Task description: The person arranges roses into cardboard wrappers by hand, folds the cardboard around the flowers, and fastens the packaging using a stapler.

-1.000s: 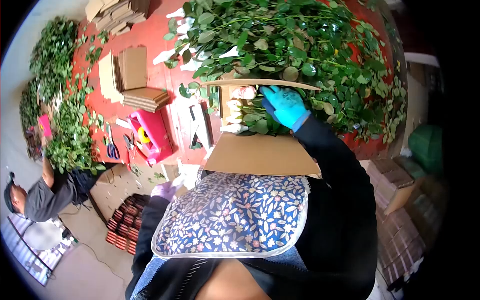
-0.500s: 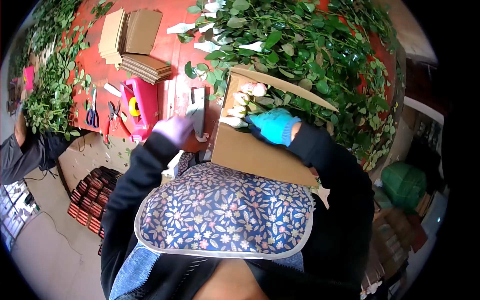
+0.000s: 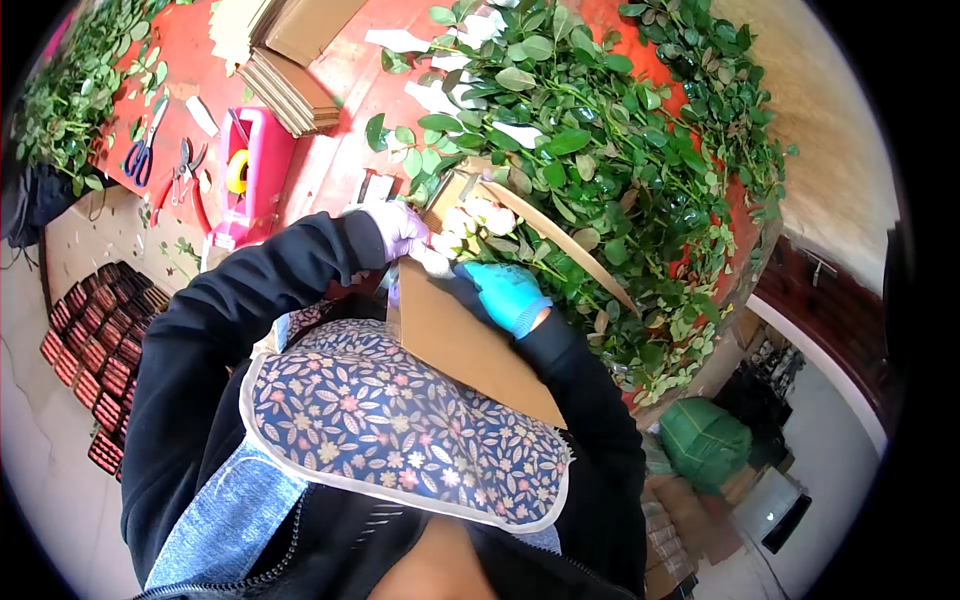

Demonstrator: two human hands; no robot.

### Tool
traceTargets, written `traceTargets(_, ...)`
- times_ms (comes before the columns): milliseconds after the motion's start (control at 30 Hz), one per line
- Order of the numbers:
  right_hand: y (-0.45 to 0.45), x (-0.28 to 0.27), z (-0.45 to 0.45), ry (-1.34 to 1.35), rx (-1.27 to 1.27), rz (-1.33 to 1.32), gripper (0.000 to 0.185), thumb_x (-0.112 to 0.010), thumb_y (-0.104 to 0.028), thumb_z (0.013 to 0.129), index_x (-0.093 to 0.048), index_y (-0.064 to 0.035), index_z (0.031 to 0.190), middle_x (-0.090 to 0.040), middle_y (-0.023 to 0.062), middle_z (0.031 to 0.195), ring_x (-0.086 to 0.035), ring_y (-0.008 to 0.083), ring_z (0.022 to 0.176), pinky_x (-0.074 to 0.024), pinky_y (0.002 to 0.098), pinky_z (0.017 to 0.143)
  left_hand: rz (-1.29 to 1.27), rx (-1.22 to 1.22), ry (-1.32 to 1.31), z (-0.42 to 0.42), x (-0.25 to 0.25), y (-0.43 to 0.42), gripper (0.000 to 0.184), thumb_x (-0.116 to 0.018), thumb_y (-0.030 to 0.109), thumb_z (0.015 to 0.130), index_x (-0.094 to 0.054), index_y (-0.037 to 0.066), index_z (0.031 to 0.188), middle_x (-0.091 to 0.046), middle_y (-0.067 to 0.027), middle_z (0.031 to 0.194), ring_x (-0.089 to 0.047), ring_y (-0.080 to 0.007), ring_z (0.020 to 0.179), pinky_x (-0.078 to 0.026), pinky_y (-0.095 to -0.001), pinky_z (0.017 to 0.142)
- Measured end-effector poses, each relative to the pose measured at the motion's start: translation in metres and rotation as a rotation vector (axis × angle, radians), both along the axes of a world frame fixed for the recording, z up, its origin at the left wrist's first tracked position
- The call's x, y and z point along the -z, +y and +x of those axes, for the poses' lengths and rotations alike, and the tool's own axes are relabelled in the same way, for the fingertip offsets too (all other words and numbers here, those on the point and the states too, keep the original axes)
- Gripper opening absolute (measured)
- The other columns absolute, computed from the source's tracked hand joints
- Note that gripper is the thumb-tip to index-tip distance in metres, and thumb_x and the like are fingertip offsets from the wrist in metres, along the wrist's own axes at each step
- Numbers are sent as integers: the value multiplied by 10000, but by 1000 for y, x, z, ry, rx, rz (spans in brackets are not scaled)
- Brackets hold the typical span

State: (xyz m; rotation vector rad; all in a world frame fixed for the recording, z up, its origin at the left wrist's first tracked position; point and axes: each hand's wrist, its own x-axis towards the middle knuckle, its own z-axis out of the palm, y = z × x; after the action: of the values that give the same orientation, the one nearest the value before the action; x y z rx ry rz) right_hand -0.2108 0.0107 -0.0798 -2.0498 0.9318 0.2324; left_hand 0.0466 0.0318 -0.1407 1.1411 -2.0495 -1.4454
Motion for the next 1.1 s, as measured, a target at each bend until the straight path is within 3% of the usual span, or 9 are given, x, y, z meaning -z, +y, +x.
traceTargets(100,2,8,0,72,-121,-35,227,-579,-311,852,-646,-120,956,-677,145,870,-653,352,806,-503,481,716,2,-85,28,2,1,8,81,-612,115,834,-632,37,831,-624,-145,765,-610,-360,783,-487,-441,714)
traceTargets(367,-5,-8,11,176,-271,-123,161,-565,-245,812,-658,-115,803,-672,142,765,-656,339,704,-504,479,645,-121,-211,-468,71,-62,40,139,-631,225,837,-658,90,820,-637,-121,776,-624,-343,750,-500,-443,669)
traceTargets(567,-16,-2,22,295,-442,-80,186,-561,-220,810,-709,-107,809,-689,161,757,-679,336,711,-515,487,640,202,-200,-813,128,-121,120,304,-645,323,853,-659,61,699,-625,-156,696,-628,-356,738,-498,-458,658)
traceTargets(667,-19,-2,23,274,-458,-42,202,-551,-210,816,-719,-99,834,-696,164,792,-682,335,734,-519,488,661,624,225,-1316,162,-83,182,222,-589,301,878,-695,110,841,-675,-103,815,-665,-305,795,-519,-447,679)
traceTargets(733,-20,-5,23,247,-458,-58,208,-553,-216,816,-716,-91,845,-700,160,828,-682,334,765,-521,483,682,550,343,-1426,162,-79,198,174,-560,236,873,-696,141,925,-678,-73,876,-671,-283,820,-528,-435,690)
traceTargets(833,-20,-5,24,298,-471,-31,206,-548,-212,822,-712,-91,855,-699,160,839,-679,338,783,-521,479,694,-162,41,-932,121,-92,121,238,-558,127,811,-684,170,1008,-666,-41,912,-669,-261,843,-534,-419,707)
traceTargets(900,-19,-3,22,291,-467,-51,208,-541,-207,825,-711,-89,851,-699,161,839,-678,340,785,-520,479,695,-248,34,-447,58,-121,39,263,-572,93,780,-683,180,1002,-674,-19,939,-667,-240,828,-540,-342,658)
traceTargets(967,-17,0,19,275,-442,-67,211,-534,-201,828,-710,-87,847,-699,161,839,-678,342,786,-520,478,697,-360,204,-24,24,-73,1,301,-571,78,814,-677,172,1079,-697,-25,1063,-682,-249,818,-554,-350,682)
traceTargets(1100,-11,4,13,255,-331,-67,220,-518,-200,837,-703,-84,820,-697,162,821,-679,344,769,-520,480,681,-53,478,-358,-24,-63,-22,294,-618,163,839,-703,216,1115,-714,-16,1041,-692,-226,913,-562,-319,752)
